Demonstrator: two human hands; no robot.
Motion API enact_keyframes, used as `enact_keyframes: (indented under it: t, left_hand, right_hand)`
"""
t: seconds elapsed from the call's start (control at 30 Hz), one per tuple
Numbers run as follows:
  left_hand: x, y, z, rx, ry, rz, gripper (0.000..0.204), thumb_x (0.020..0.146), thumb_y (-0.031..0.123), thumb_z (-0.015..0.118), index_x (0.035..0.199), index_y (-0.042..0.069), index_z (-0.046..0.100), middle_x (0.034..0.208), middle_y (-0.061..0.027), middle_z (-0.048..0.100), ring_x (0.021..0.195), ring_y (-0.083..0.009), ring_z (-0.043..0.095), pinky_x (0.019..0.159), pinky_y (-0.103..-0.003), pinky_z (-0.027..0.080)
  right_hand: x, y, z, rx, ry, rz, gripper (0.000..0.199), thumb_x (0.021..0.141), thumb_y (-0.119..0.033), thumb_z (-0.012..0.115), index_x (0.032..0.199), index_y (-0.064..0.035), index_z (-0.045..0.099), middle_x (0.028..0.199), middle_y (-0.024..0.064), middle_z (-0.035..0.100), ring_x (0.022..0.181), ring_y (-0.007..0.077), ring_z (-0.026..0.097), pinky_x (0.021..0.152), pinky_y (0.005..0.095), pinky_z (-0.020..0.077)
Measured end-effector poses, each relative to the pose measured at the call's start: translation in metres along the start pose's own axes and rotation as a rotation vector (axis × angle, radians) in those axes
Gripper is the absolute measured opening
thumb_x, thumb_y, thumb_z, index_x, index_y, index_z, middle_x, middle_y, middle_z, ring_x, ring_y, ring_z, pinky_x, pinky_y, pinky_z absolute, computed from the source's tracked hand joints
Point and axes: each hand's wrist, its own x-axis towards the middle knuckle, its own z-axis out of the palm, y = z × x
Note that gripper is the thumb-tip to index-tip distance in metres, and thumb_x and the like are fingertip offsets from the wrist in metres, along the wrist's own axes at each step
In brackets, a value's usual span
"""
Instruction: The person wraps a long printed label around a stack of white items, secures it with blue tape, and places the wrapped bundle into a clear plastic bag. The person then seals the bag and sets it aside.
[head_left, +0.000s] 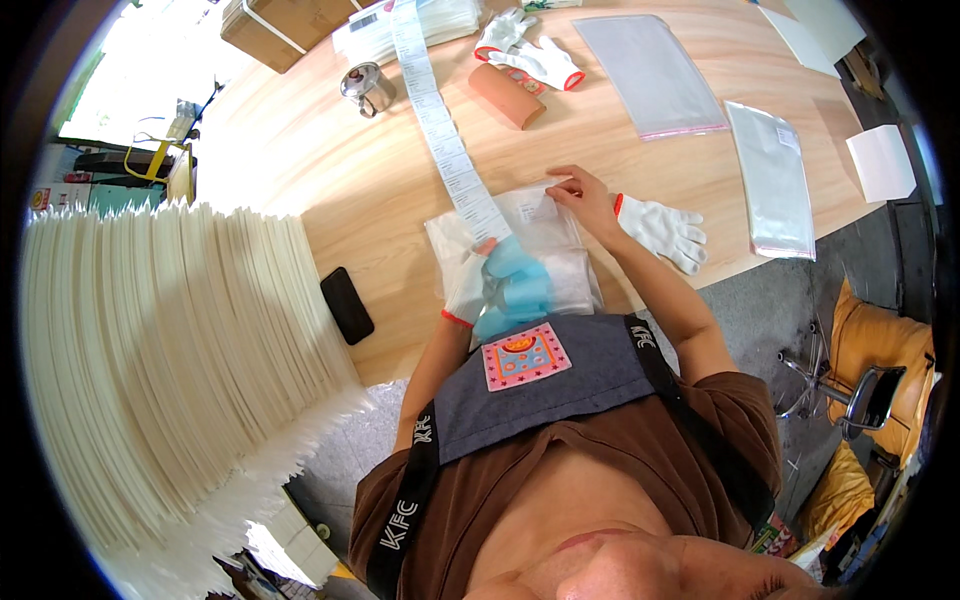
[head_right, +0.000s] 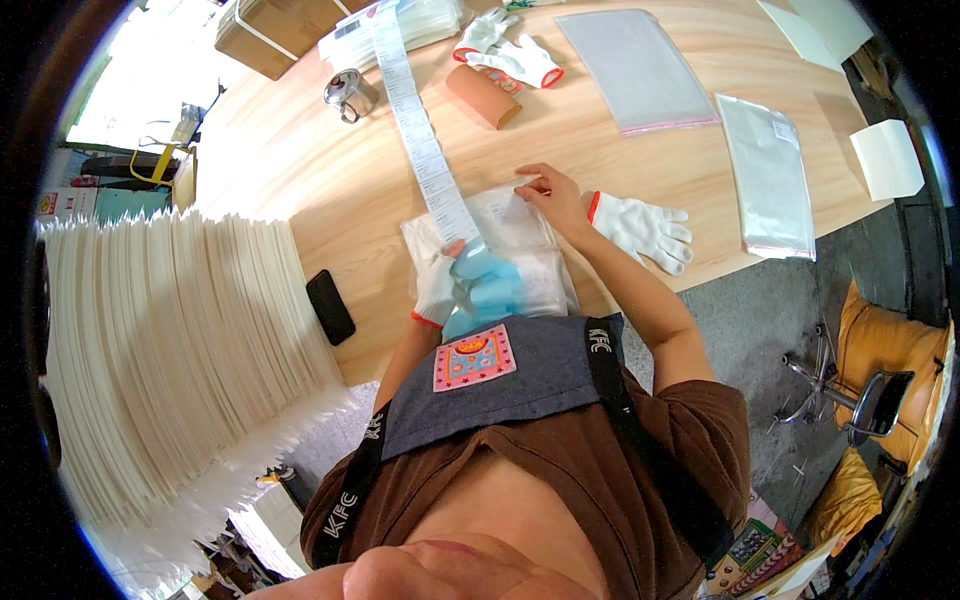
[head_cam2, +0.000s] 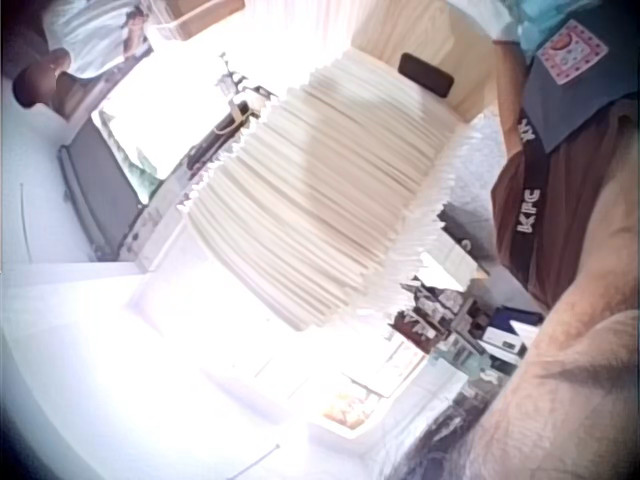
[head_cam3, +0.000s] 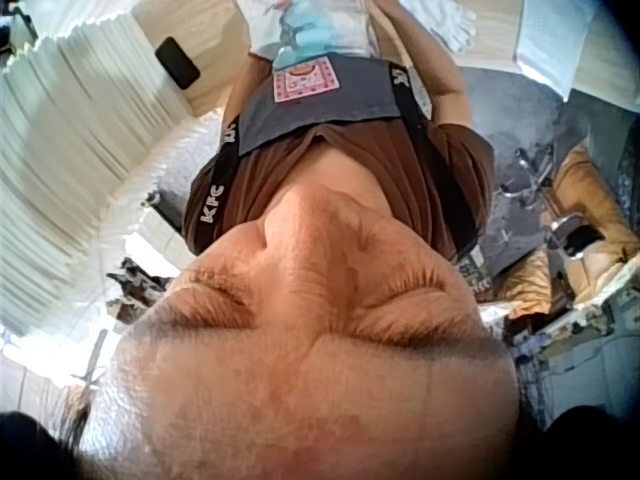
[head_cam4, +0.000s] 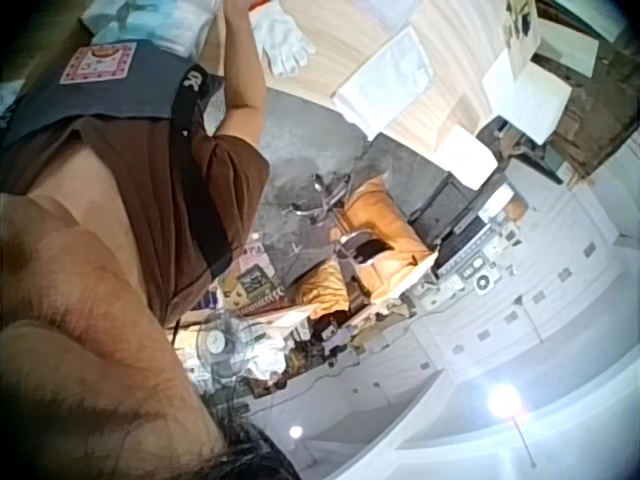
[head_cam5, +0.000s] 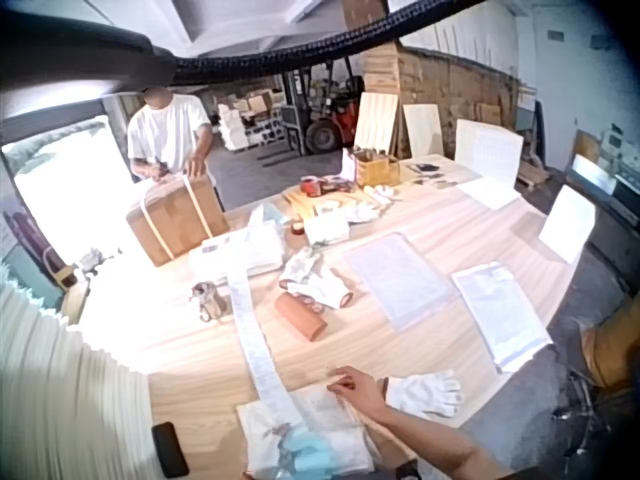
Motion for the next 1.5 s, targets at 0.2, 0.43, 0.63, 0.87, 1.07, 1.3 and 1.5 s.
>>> enact_keyframes:
  t: [0.2,0.43,0.63,0.87,1.07,1.3,1.5]
  left_hand:
    - [-0.049,0.044,0.034,-0.123,-0.129,0.179,0.038,0.09,0.007,0.058,0.125,0.0,0.046,0.109,-0.0093,0.058,0.095,-0.0194,0.059,0.08,-0.032,0.051]
    - [-0.008,0.013,0.02,0.05,-0.01,0.204,0.032,0.088,0.012,0.061,0.116,-0.002,0.052,0.104,-0.0101,0.062,0.089,-0.0189,0.062,0.077,-0.029,0.051]
    - [0.014,-0.014,-0.007,0.08,-0.063,0.114,0.033,0.085,0.004,0.063,0.116,0.0,0.053,0.105,-0.0048,0.062,0.09,-0.0148,0.059,0.074,-0.027,0.048]
    - [0.009,-0.002,0.007,-0.088,-0.038,-0.05,0.028,0.088,0.011,0.061,0.113,0.0,0.057,0.1,-0.0042,0.062,0.084,-0.0138,0.059,0.072,-0.026,0.049]
    - [0.01,-0.004,0.011,-0.079,0.134,-0.002,0.018,0.091,0.013,0.055,0.104,0.0,0.06,0.09,-0.0049,0.062,0.077,-0.0123,0.057,0.067,-0.024,0.049]
    - [0.036,-0.019,-0.048,-0.126,-0.129,-0.144,0.019,0.091,0.016,0.055,0.105,0.002,0.059,0.085,-0.0053,0.063,0.068,-0.0142,0.059,0.06,-0.025,0.049]
    - [0.003,0.006,0.016,-0.057,0.013,-0.124,0.024,0.092,0.026,0.054,0.108,0.007,0.057,0.092,-0.0037,0.066,0.076,-0.0152,0.064,0.057,-0.03,0.046]
  right_hand:
    - [-0.053,-0.029,-0.014,-0.182,-0.442,-0.193,0.011,0.084,-0.013,0.065,0.093,-0.0068,0.067,0.08,0.0041,0.067,0.073,0.0121,0.062,0.068,0.027,0.0488]
    - [-0.07,-0.019,-0.015,-0.436,-0.845,-0.025,0.017,0.084,-0.022,0.064,0.092,-0.0071,0.067,0.077,0.0069,0.066,0.069,0.018,0.062,0.064,0.0311,0.0485]
    - [-0.04,-0.026,0.015,-0.307,-0.25,-0.161,0.02,0.083,-0.02,0.064,0.095,-0.005,0.067,0.08,0.009,0.066,0.069,0.0192,0.061,0.065,0.0307,0.0482]
    - [-0.033,-0.016,0.041,-0.314,-0.213,-0.221,0.015,0.079,-0.017,0.067,0.09,-0.0074,0.068,0.079,0.0061,0.063,0.08,0.022,0.06,0.07,0.032,0.0474]
    - [-0.047,-0.012,0.049,-0.707,-0.065,-0.729,0.009,0.074,-0.021,0.07,0.079,-0.0143,0.066,0.076,-0.0002,0.06,0.074,0.0185,0.058,0.063,0.0325,0.045]
    - [-0.052,-0.015,0.045,-0.56,-0.134,-0.738,0.007,0.076,-0.018,0.071,0.077,-0.0129,0.066,0.077,-0.0015,0.061,0.071,0.0142,0.058,0.059,0.0272,0.0453]
    - [-0.01,-0.012,0.006,0.218,-0.214,0.285,0.013,0.083,-0.016,0.068,0.084,-0.0033,0.069,0.081,-0.0009,0.066,0.068,0.0043,0.054,0.057,0.0223,0.0414]
